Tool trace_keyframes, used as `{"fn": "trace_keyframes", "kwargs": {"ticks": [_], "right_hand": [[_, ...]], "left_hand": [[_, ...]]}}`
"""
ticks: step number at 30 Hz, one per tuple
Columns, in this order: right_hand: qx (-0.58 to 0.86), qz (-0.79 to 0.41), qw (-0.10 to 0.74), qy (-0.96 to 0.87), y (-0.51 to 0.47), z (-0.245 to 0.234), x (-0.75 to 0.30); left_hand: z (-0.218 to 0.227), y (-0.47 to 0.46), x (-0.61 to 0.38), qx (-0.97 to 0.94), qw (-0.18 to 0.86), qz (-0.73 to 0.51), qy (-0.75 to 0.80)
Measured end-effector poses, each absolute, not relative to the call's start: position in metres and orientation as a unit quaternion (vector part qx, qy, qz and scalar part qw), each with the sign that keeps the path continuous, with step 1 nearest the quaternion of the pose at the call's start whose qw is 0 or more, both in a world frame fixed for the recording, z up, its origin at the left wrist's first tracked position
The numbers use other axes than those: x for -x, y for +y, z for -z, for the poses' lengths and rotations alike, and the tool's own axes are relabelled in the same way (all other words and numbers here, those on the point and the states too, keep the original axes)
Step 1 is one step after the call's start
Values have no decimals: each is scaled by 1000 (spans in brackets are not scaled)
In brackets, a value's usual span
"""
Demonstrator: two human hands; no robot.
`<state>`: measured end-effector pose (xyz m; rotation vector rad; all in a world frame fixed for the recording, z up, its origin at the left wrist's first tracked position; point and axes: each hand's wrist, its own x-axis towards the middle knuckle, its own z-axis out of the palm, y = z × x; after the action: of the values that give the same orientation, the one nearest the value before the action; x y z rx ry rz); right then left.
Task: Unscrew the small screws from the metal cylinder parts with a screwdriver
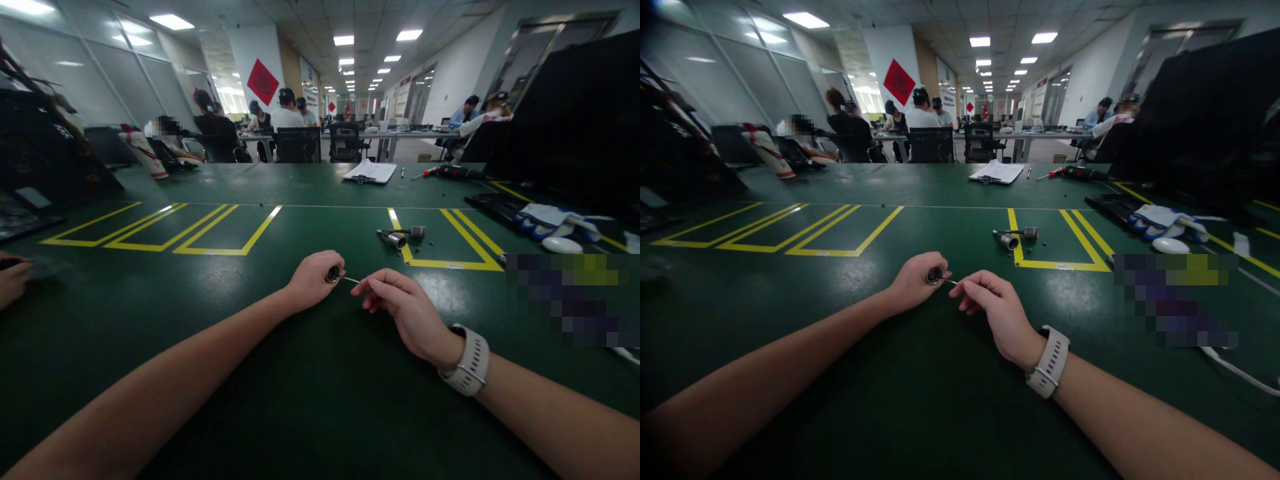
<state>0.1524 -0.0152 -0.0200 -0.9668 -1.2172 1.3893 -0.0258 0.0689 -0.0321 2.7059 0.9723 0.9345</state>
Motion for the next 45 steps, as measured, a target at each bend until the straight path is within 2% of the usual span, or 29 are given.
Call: {"fn": "trace_keyframes", "kwargs": {"ticks": [5,11,17,22,26,34,40,45], "right_hand": [[371,-647,508,-430,-11,19,-157],[358,-669,508,-408,-8,21,-160],[382,-607,537,-443,-13,21,-155],[416,-548,507,-519,-18,19,-151],[396,-601,511,-470,-15,19,-154],[359,-674,502,-406,-4,23,-162],[375,-594,537,-468,-13,24,-155],[407,-512,502,-565,-18,24,-153]], "left_hand": [[32,70,26,-887,105,-332,303],[30,70,26,-883,138,-333,299],[31,70,26,-888,83,-320,321],[32,68,26,-898,40,-298,320],[31,67,26,-904,34,-294,310],[31,70,26,-901,96,-319,277],[30,68,26,-899,60,-307,307],[31,67,26,-912,17,-268,308]]}}
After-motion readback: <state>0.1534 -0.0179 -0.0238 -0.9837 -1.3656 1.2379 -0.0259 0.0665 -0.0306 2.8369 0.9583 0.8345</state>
